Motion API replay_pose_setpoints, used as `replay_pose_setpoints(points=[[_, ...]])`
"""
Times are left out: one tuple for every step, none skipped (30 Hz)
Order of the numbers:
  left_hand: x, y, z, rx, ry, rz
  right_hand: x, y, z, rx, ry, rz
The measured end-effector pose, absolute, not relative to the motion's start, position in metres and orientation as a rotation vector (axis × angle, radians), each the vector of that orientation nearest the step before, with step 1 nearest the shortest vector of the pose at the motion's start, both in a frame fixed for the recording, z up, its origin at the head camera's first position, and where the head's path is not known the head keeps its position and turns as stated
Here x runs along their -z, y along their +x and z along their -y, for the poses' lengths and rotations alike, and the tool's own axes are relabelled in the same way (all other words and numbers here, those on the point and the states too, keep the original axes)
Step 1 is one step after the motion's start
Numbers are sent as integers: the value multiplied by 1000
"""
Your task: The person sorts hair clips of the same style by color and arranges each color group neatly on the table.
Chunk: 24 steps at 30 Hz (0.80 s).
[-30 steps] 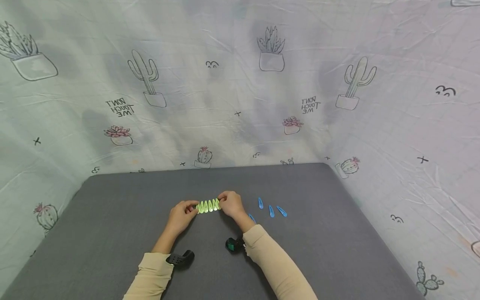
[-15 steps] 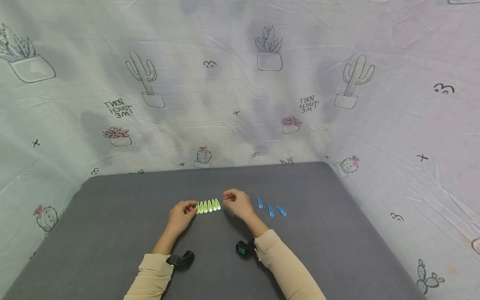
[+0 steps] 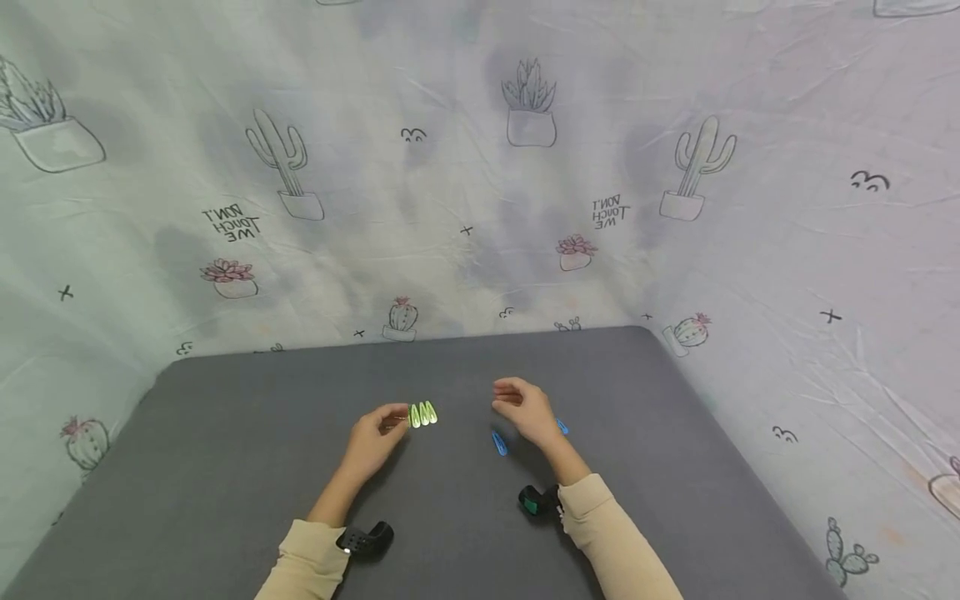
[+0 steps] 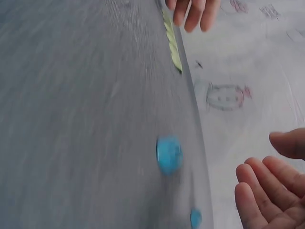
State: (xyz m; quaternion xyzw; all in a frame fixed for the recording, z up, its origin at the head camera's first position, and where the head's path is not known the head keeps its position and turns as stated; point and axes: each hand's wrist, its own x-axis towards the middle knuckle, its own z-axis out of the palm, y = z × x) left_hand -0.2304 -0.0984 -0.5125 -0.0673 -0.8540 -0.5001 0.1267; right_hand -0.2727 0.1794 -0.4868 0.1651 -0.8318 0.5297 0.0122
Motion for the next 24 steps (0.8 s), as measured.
replay_pose_setpoints(points=[[512,-228,95,1474,-228,2493,487,-271,-185,-1650,526,2591],[512,-226,91,1487,-255,2502,488,-270,-190,-1650,533,2587],[512,-225,87,1504,-281,2512,488,-268,-196,-1649,536,2591],[512,-223,83,1513,-313,2520,487,-266,-201,-1649,540,2589],[511,-221,79,1522,-339,2530,486,-264,-205,-1653,545,2586],[511,-220,74,1532,-360,2539,484,-261,-210,-1660,546,2584],[510,-219,70,1548,-387,2542,481,-258,-214,-1663,549,2588],[510,-218,65,1564,-403,2552,479,-255,-218,-1670,547,2589],[509,-217,60,1578,-425,2557,476,-252,-223,-1670,543,2594],[509,-217,54,1588,-446,2563,474,-249,-227,-1666,538,2597],[508,-217,48,1599,-464,2568,474,-248,-232,-1660,533,2604],[507,-217,41,1604,-482,2574,475,-247,-237,-1659,525,2608],[506,-217,35,1606,-497,2580,478,-248,-242,-1653,512,2613],[506,-216,28,1603,-500,2591,482,-249,-248,-1652,498,2613],[505,-216,22,1602,-508,2601,486,-250,-252,-1654,486,2613],[504,-214,15,1600,-503,2613,490,-250,-257,-1661,476,2610],[504,-213,9,1593,-491,2624,494,-251,-261,-1673,461,2608],[503,-211,3,1587,-473,2635,497,-251,-264,-1681,442,2605],[503,-210,-2,1576,-449,2648,499,-251,-267,-1688,420,2604],[503,-209,-7,1563,-422,2656,501,-250,-269,-1691,401,2606],[503,-208,-11,1556,-399,2655,502,-249,-270,-1690,383,2609],[503,-208,-16,1536,-371,2654,503,-249,-272,-1686,366,2614],[503,-208,-19,1516,-347,2653,503,-249,-273,-1677,348,2626],[503,-209,-22,1501,-324,2649,504,-249,-274,-1672,335,2633]])
